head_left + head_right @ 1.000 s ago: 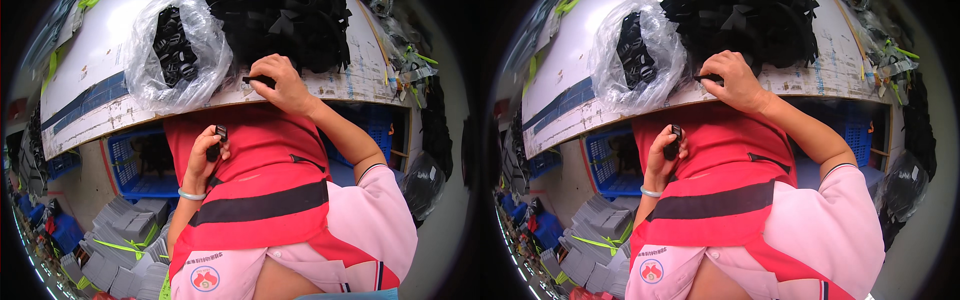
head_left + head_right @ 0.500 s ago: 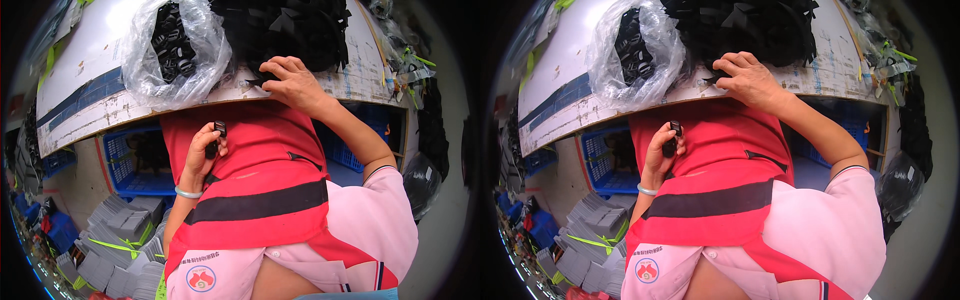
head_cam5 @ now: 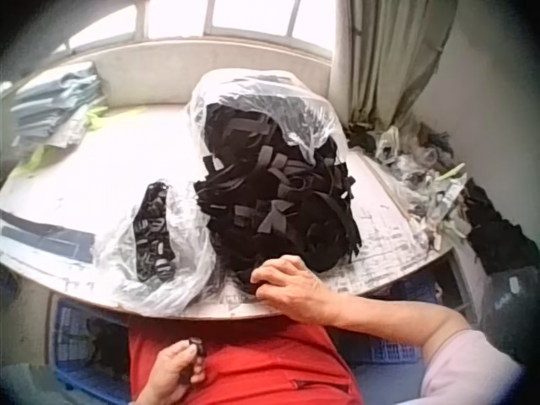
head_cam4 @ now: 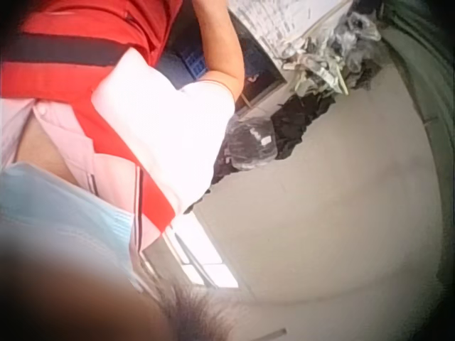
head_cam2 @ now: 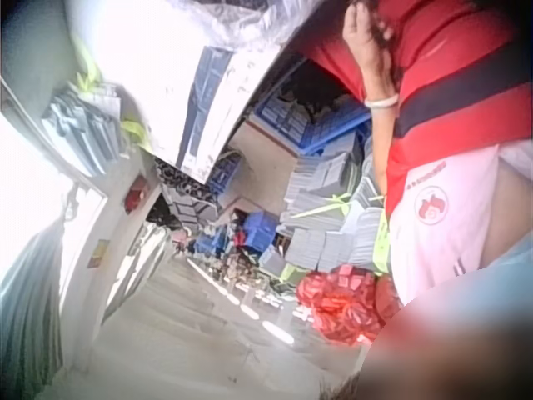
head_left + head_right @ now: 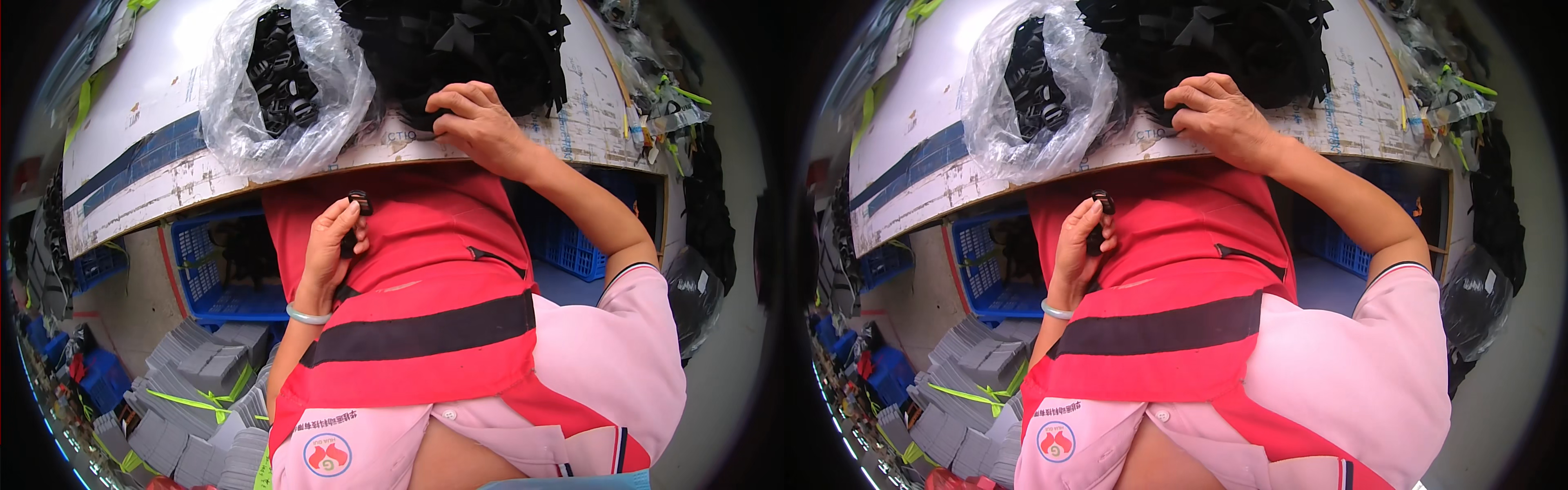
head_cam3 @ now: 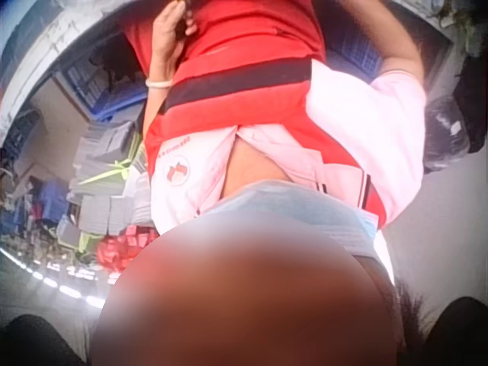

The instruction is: Assembling plastic buckles by threading nylon straps through the buckle slots.

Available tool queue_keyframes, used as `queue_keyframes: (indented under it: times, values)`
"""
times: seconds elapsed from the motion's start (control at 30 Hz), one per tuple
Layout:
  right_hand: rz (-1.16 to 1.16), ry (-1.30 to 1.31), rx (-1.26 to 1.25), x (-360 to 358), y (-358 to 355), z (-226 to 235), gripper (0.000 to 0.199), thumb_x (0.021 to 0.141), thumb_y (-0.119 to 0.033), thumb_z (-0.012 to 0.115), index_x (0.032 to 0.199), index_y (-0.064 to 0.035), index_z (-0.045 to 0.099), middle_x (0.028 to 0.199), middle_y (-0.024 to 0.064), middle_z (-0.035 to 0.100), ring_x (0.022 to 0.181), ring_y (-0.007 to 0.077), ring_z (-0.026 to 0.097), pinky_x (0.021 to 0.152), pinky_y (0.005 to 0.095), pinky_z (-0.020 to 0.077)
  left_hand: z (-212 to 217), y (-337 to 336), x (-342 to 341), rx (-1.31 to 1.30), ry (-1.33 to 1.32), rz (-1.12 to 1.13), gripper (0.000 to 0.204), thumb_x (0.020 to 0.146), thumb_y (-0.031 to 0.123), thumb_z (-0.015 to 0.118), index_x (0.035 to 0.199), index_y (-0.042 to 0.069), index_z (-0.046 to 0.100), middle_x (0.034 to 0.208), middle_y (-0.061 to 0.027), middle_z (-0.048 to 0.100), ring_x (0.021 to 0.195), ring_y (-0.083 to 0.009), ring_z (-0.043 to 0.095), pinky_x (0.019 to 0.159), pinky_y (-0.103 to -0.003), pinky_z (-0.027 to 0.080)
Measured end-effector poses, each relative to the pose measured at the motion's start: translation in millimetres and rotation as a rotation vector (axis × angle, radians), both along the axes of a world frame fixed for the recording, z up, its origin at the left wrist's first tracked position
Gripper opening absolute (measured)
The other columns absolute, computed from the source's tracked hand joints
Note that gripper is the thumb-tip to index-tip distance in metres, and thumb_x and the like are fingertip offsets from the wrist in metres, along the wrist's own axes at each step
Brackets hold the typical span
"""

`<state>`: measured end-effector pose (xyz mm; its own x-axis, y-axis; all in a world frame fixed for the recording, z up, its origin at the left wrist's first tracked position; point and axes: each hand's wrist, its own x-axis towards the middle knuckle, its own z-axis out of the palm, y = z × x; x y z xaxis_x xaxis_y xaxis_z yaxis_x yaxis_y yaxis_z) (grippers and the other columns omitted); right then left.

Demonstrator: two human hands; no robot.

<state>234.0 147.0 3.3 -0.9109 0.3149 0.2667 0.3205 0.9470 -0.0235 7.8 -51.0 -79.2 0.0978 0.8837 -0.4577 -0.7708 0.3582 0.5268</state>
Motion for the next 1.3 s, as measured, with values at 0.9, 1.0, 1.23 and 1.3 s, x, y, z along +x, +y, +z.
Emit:
queue_keyframes:
  times: [0.9, 1.0, 1.23, 1.3]
  values:
    - [-0.490, 0.624, -2.074, -78, -99, -17, 0.018, 0.096, -0.023, 0.059, 0.097, -0.0049, 0.057, 0.069, 0.0045, 0.063, 0.051, 0.0089, 0.060, 0.044, 0.0193, 0.0479, 29, 7, 1, 0.471, 1.423, 0.326, 0.017, 0.080, -0.003, 0.069, 0.097, -0.002, 0.066, 0.072, -0.0099, 0.060, 0.059, -0.0183, 0.057, 0.055, -0.027, 0.045]
    - [-0.489, 0.649, -2.125, -77, -95, -24, 0.020, 0.096, -0.021, 0.060, 0.103, -0.0030, 0.055, 0.071, 0.0056, 0.063, 0.053, 0.0093, 0.060, 0.045, 0.0196, 0.0483, 24, 6, 0, 0.483, 1.449, 0.289, 0.017, 0.080, -0.003, 0.069, 0.096, -0.001, 0.066, 0.073, -0.0115, 0.061, 0.060, -0.0219, 0.058, 0.055, -0.030, 0.046]
    - [-0.409, 0.702, -2.028, -80, -96, -18, 0.037, 0.095, -0.018, 0.061, 0.125, -0.0003, 0.048, 0.070, 0.0055, 0.063, 0.054, 0.0085, 0.060, 0.044, 0.0188, 0.0474, 17, 5, 5, 0.510, 1.489, 0.238, 0.012, 0.081, 0.001, 0.069, 0.093, 0.000, 0.066, 0.072, -0.0114, 0.061, 0.059, -0.0234, 0.058, 0.054, -0.032, 0.045]
    - [-0.428, 0.667, -1.970, -81, -96, -21, 0.037, 0.095, -0.017, 0.061, 0.126, -0.0004, 0.048, 0.070, 0.0052, 0.063, 0.053, 0.0081, 0.059, 0.044, 0.0188, 0.0467, 17, 4, 6, 0.421, 1.441, 0.231, 0.013, 0.081, 0.001, 0.069, 0.094, 0.001, 0.067, 0.071, -0.0104, 0.060, 0.058, -0.0218, 0.057, 0.053, -0.031, 0.045]
